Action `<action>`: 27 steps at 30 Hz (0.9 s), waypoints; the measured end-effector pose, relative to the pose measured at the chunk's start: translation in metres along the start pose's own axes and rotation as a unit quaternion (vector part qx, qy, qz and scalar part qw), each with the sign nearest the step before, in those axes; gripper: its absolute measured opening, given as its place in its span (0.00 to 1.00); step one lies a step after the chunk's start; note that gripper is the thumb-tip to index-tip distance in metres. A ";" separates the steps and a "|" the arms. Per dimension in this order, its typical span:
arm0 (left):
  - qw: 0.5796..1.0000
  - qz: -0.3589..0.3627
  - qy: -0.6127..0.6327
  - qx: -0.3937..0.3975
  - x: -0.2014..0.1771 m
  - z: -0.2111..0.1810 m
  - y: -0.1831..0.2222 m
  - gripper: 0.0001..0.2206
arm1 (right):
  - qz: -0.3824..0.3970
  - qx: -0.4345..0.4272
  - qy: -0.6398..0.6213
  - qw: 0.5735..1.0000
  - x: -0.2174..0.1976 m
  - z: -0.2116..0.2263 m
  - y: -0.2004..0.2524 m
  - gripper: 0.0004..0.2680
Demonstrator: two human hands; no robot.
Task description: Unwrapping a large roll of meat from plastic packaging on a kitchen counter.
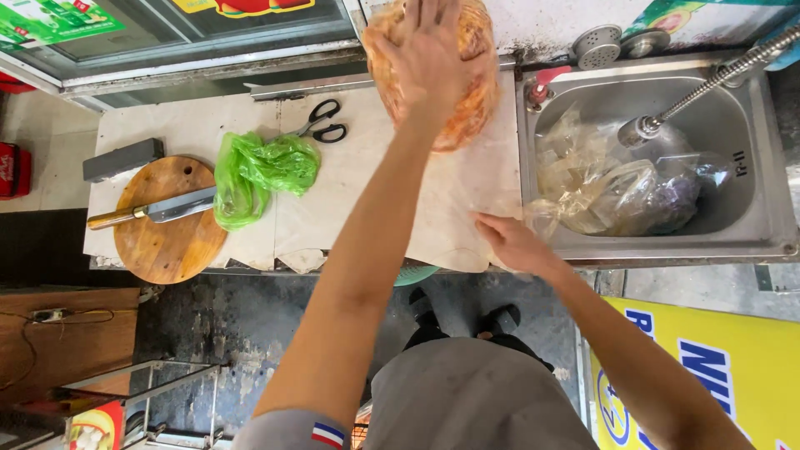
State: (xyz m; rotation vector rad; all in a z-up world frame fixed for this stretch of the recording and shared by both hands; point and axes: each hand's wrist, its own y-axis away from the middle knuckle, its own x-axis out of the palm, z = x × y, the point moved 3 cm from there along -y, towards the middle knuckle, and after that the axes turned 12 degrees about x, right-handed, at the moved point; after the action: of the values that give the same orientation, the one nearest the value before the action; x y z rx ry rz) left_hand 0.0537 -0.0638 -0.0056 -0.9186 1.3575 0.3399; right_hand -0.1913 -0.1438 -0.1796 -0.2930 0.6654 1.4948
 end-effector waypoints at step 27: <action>0.811 -0.089 0.576 0.048 -0.084 -0.046 0.085 0.16 | -0.069 -0.130 -0.190 0.971 -0.278 0.103 0.037 0.10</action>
State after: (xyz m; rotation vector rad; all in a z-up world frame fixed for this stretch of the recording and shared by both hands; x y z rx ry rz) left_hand -0.0557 -0.0202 0.0440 -1.2077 2.3266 -0.5519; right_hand -0.1882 -0.3101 0.0688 -0.2366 0.1398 1.4517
